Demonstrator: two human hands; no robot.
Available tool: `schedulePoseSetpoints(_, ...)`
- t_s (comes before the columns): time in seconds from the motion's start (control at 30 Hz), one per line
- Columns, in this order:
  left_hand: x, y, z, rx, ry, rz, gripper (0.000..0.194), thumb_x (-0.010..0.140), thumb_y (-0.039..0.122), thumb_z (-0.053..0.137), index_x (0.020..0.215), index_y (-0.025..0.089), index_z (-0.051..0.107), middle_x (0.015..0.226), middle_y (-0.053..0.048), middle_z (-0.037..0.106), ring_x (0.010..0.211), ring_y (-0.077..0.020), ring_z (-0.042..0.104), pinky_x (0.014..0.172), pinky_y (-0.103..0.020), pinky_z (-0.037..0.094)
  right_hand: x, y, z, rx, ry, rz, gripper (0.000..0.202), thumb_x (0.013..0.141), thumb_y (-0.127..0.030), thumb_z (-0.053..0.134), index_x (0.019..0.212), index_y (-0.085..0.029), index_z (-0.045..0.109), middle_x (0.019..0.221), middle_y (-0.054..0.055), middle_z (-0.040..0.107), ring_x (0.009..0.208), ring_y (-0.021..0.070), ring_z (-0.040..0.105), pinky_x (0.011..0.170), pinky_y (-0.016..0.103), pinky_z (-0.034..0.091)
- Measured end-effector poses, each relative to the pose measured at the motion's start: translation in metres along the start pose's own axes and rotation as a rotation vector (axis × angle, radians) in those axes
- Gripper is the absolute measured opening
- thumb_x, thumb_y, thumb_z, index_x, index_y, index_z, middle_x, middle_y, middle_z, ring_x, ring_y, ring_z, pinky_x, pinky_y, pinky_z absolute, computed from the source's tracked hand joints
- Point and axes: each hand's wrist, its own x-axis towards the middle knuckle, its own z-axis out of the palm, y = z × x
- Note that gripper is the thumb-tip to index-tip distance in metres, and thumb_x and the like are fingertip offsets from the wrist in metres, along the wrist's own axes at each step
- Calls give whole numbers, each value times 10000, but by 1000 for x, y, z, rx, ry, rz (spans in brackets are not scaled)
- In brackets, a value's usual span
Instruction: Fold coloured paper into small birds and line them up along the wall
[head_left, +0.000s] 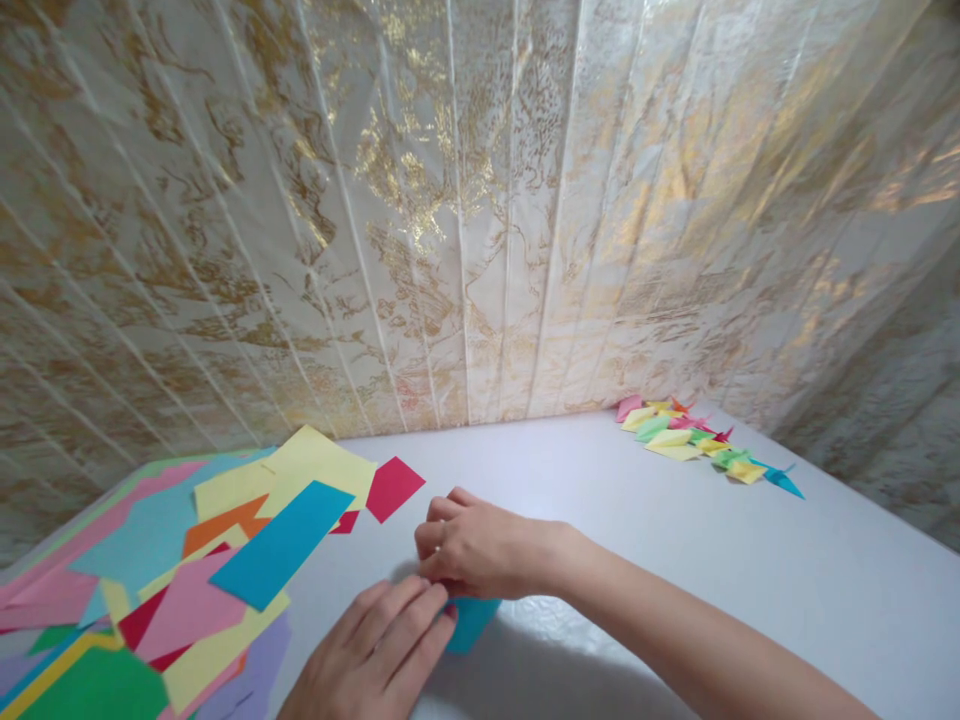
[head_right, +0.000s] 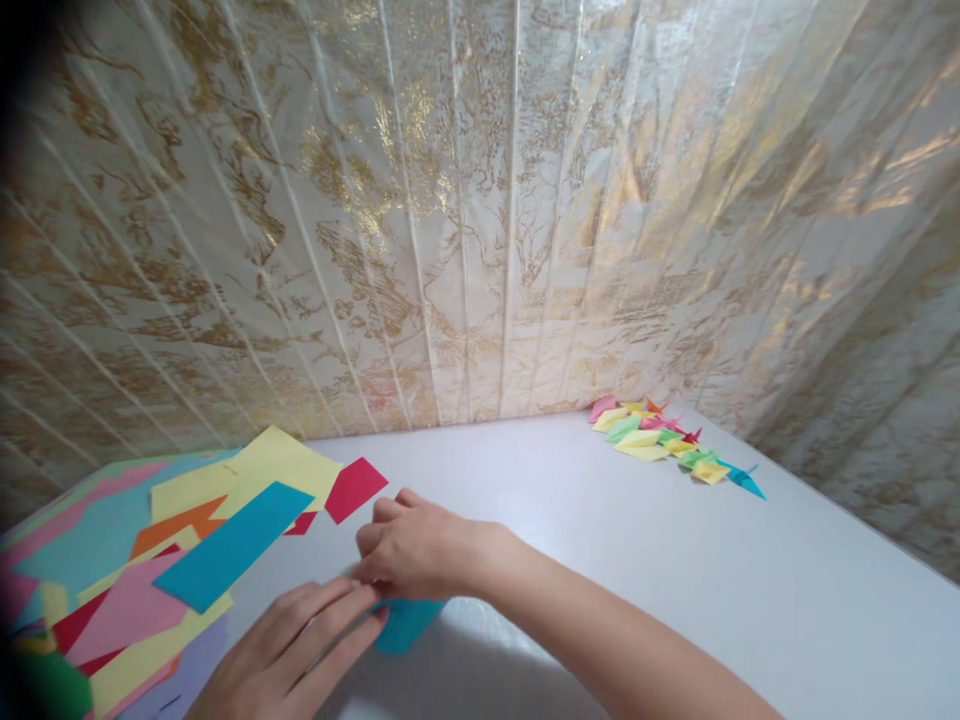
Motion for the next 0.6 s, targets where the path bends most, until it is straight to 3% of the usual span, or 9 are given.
schedulePoseSetpoints(0.13, -7, -6, 20, 13, 59, 16, 398, 1061, 151, 334, 1036, 209, 727, 1070, -18, 756, 1078, -165, 609, 1070, -309, 376, 15, 5, 30, 56, -15, -48, 112, 886, -283, 745, 813, -214, 696, 1067, 23, 716, 981, 235, 524, 812, 353, 380)
schedulePoseSetpoints(0.2, -7, -5, 27, 13, 51, 10, 416, 1060, 157, 323, 971, 211, 726, 1082, -25, 749, 1070, -173, 611, 1045, -322, 394, 9, 7, 37, 120, 39, 18, 55, 897, -266, 729, 907, -216, 710, 1115, 43, 699, 1011, 241, 521, 852, 362, 391)
schedulePoseSetpoints(0.33, -7, -4, 31, -56, -6, -8, 426, 1037, 91, 289, 994, 192, 701, 975, -27, 743, 925, -173, 639, 943, -323, 448, -26, -1, 35, 365, 217, 216, 293, 911, -110, 650, 1187, -209, 641, 1156, 82, 641, 1057, 214, 541, 944, 351, 407)
schedulePoseSetpoints(0.43, -7, -3, 28, -168, -76, -53, 361, 1012, 76, 327, 1015, 172, 675, 889, -36, 706, 802, -173, 628, 798, -307, 485, -56, -19, 41, 580, 239, 187, 348, 857, -264, 757, 1168, -212, 609, 1098, 53, 641, 1014, 204, 575, 935, 324, 430)
schedulePoseSetpoints(0.5, -6, 1, 26, -216, -121, -112, 313, 992, 70, 366, 1004, 175, 661, 880, -37, 687, 789, -177, 624, 752, -303, 488, -69, -32, 54, 542, 269, 239, 411, 818, -374, 794, 1147, -218, 605, 1111, 54, 640, 979, 211, 584, 874, 318, 435)
schedulePoseSetpoints(0.6, -4, 8, 25, -218, -142, -177, 306, 975, 62, 383, 964, 195, 658, 857, -24, 682, 777, -175, 631, 733, -300, 489, -76, -49, 75, 274, 300, 282, 218, 921, -296, 664, 1119, -227, 607, 1011, 45, 675, 854, 204, 566, 776, 329, 399)
